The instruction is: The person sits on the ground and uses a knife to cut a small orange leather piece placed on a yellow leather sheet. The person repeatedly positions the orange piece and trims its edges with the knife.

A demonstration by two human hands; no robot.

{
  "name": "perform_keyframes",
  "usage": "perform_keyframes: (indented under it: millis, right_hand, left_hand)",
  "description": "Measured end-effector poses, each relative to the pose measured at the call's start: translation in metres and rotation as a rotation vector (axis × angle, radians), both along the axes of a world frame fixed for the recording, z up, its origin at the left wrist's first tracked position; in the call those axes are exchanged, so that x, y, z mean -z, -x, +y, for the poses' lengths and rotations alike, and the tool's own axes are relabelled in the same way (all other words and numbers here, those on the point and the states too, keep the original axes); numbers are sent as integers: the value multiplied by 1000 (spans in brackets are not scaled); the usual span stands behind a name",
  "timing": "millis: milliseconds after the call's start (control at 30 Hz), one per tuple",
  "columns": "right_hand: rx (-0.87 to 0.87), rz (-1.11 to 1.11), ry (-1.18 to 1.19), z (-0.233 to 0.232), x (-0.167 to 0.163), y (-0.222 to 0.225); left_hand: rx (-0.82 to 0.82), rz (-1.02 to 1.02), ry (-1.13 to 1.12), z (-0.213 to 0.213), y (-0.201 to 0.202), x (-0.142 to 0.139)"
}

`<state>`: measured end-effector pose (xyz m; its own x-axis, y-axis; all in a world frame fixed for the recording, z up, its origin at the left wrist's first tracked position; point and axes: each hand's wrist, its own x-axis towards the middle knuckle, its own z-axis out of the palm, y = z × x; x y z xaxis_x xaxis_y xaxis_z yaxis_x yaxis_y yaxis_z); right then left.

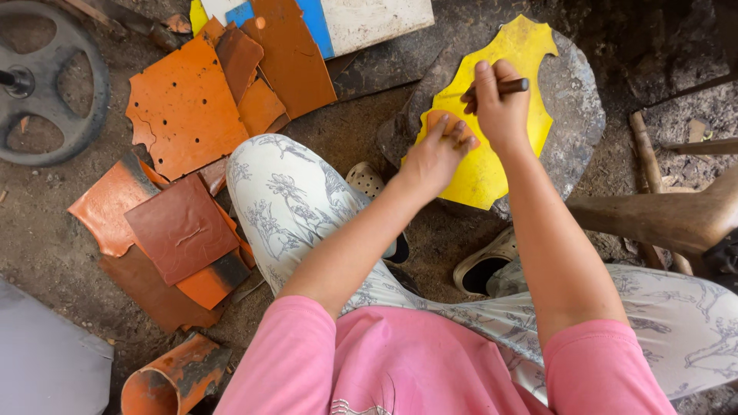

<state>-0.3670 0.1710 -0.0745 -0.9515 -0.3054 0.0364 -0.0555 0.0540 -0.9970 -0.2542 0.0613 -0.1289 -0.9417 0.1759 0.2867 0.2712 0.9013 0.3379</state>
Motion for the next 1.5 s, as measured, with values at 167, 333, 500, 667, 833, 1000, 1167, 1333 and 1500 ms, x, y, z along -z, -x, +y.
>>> perform_keyframes:
  millis: [167, 333, 500, 667, 833, 1000, 1167, 1333, 1500]
  right_hand:
    - [95, 47, 90, 31, -4, 6]
    - [107, 81, 77, 65, -4, 5]
    - [185, 99, -19, 83, 3, -8]
    - [46, 597, -462, 79, 11, -53]
    - [-66, 731, -529, 67, 9, -63]
    - [-53, 697, -514, 66, 10, -60]
    - [-54, 682, -508, 65, 11, -59]
    - [-53, 711, -507, 66, 5, -60]
    - [23, 395, -219, 58, -1, -52]
  left_hand:
    - [58, -237, -76, -17, 29, -18]
    - [215, -384, 70, -29, 53, -35]
    - [139, -463, -171, -47, 53, -39]
    - [264, -279, -218, -63, 44, -34]
    - [266, -229, -225, -67, 43, -28]
    - [267, -196, -192, -66, 41, -25]
    - [244, -181, -180, -62, 38, -23]
    - [172, -171, -127, -44, 31, -18]
    - [77, -21, 88, -10, 19, -6]
